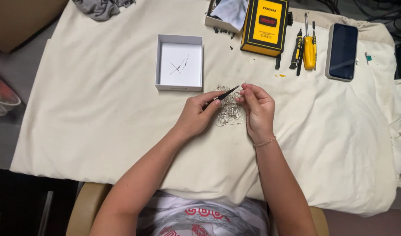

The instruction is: The person uses tweezers to pick up small bent metal wires from a pile on a white cloth and straightens them one by one. Straightened wires are placed into a small white box. The person repeats this process throughout the clip.

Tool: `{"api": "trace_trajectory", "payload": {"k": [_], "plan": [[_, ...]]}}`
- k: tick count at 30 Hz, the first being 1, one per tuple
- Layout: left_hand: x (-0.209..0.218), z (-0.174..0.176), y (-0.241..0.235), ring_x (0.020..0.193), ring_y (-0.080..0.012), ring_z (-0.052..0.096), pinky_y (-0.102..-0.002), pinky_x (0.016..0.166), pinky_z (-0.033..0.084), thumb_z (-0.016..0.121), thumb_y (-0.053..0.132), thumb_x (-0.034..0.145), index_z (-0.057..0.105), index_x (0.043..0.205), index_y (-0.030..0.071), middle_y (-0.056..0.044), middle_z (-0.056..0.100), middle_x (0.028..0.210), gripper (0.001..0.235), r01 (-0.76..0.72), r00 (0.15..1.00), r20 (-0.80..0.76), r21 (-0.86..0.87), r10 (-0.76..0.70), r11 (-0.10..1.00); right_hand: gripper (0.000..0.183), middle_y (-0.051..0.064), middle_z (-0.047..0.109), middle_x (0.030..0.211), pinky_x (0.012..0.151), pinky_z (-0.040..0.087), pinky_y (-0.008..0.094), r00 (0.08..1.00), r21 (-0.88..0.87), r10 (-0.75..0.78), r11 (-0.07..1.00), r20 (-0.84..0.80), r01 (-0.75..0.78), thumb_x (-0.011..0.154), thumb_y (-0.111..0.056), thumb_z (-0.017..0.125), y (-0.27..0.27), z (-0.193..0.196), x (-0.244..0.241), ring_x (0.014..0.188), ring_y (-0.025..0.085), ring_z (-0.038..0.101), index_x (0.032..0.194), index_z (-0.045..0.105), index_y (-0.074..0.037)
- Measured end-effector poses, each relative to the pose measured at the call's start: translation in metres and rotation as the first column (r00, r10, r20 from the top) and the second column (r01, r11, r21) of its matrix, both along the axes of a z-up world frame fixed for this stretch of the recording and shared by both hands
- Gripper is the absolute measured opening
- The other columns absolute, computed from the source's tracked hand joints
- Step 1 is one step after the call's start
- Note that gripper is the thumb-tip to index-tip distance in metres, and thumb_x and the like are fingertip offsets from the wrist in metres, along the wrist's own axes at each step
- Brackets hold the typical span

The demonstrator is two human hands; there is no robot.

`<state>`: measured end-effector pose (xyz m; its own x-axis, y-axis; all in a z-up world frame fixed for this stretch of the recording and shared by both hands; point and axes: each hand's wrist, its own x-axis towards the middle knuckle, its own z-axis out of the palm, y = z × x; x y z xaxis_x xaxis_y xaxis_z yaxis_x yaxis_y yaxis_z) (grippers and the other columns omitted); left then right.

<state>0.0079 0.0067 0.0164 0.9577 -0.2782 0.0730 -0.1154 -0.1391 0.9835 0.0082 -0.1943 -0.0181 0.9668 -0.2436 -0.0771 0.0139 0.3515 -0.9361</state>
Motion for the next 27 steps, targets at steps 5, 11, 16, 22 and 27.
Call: {"api": "trace_trajectory", "payload": {"k": [5,11,16,22,27], "plan": [[-0.004,0.007,0.001,0.098,-0.0332,0.075,-0.042,0.089,0.058,0.061,0.016,0.102,0.072,0.13,0.013,-0.018,0.078,0.1,0.03,0.022,0.998,0.057,-0.012,-0.021,1.0,0.023,0.009,0.071,0.093,0.085,0.065,0.029,0.999,-0.139,0.021,0.99,0.033,-0.016,0.099,-0.008,0.07,-0.003,0.013,-0.011,0.081,0.011,0.071,0.119,0.07,0.004],[-0.004,0.009,0.004,0.104,-0.0334,0.074,-0.044,0.094,0.058,0.062,0.015,0.101,0.073,0.129,0.015,-0.017,0.078,0.103,0.03,0.018,0.998,0.059,-0.009,-0.017,1.0,0.017,0.011,0.07,0.099,0.086,0.061,0.028,0.987,-0.416,0.078,0.909,0.14,-0.013,0.099,-0.003,0.072,-0.004,0.029,-0.013,0.088,0.012,0.067,0.114,0.072,0.003],[-0.004,0.001,0.006,0.1,-0.0323,0.076,-0.042,0.089,0.059,0.063,0.015,0.1,0.074,0.126,0.014,-0.016,0.079,0.099,0.028,0.042,0.998,0.038,-0.014,-0.042,0.999,0.023,0.012,0.068,0.093,0.081,0.055,0.026,0.982,-0.394,0.12,0.918,0.145,-0.054,0.1,0.0,0.071,-0.01,0.027,-0.013,0.082,0.012,0.063,0.109,0.05,-0.003],[-0.005,-0.017,0.005,0.082,-0.0181,0.074,-0.034,0.079,0.061,0.065,0.017,0.099,0.077,0.12,0.016,-0.007,0.078,0.084,0.024,0.032,0.999,-0.008,0.008,-0.032,0.999,0.034,0.012,0.068,0.094,0.083,0.058,0.027,0.993,-0.238,0.062,0.971,0.101,-0.036,0.103,0.0,0.065,-0.005,0.028,-0.015,0.082,0.013,0.066,0.107,0.034,-0.013],[-0.005,-0.01,0.0,0.064,-0.0149,0.065,-0.031,0.064,0.056,0.063,0.013,0.098,0.076,0.115,0.011,-0.006,0.074,0.075,0.021,0.043,0.999,-0.001,-0.04,-0.043,0.998,0.037,0.018,0.07,0.095,0.083,0.068,0.034,0.991,-0.152,0.03,0.988,0.133,-0.009,0.101,0.005,0.066,0.004,0.022,-0.02,0.086,0.023,0.077,0.104,0.032,-0.01]]}}
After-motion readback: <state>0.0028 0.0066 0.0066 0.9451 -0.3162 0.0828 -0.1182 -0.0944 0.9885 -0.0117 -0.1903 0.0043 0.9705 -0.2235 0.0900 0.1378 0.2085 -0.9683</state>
